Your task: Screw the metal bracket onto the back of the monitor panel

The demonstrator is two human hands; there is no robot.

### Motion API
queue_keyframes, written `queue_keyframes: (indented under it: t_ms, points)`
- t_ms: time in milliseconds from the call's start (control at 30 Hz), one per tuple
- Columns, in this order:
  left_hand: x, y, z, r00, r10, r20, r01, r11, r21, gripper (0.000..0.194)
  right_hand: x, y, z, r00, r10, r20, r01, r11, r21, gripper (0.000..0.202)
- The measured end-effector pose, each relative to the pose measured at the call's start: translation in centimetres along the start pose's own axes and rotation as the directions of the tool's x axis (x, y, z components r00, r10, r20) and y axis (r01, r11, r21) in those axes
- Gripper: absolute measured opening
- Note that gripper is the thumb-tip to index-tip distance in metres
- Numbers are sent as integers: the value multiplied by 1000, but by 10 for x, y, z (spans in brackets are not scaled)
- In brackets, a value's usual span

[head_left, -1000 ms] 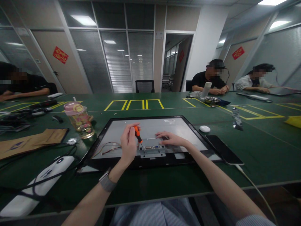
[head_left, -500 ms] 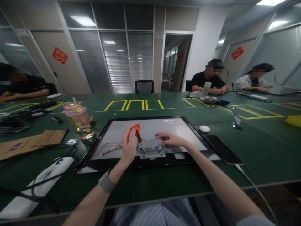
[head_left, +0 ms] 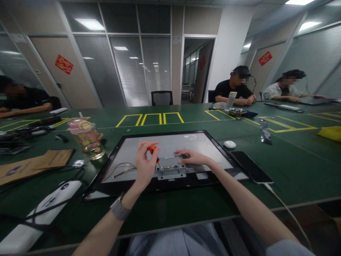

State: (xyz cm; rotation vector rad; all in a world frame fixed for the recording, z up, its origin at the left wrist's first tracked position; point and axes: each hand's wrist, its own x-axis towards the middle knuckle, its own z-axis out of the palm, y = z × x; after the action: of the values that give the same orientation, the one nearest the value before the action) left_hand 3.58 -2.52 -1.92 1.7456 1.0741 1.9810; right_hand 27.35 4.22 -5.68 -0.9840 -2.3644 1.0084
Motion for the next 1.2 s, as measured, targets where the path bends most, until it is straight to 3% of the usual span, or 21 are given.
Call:
queue_keyframes:
  t_ms: [100,233,367,500,600,800,1033,1200]
  points:
    - [0,-1,-2,1000,7,-14,-7,1000,14,16,0,0,0,1000,2,-7,-2,1000,-1,49]
    - [-2,1,-2,997,-70,40,74,992,-104,30,-1,-1,0,1000,7,-14,-7,1000,-6,49]
    - [-3,0,1,990,-139,13,140,985,-104,31,1,0,0,1000,9,-12,-9,1000,-19,52]
    - [-2,-3,2,997,-67,-32,67,998,-8,24,2,2,1,1000,0,-14,-1,1000,-15,54]
    - [-1,-2,0,1000,-20,-8,20,1000,10,24,2,3,1,1000,-4,-11,4,1000,0,54]
    - [-2,0,-1,994,-105,25,107,993,-59,30,1,2,1,1000,10,-9,-10,1000,-11,54]
    - [-1,-3,-2,1000,-7,23,7,1000,2,23,1,2,1,1000,5,-4,-5,1000,-4,53]
    - [-2,1,-2,993,-102,52,106,991,-79,31,1,5,1,1000,3,-4,-3,1000,0,52]
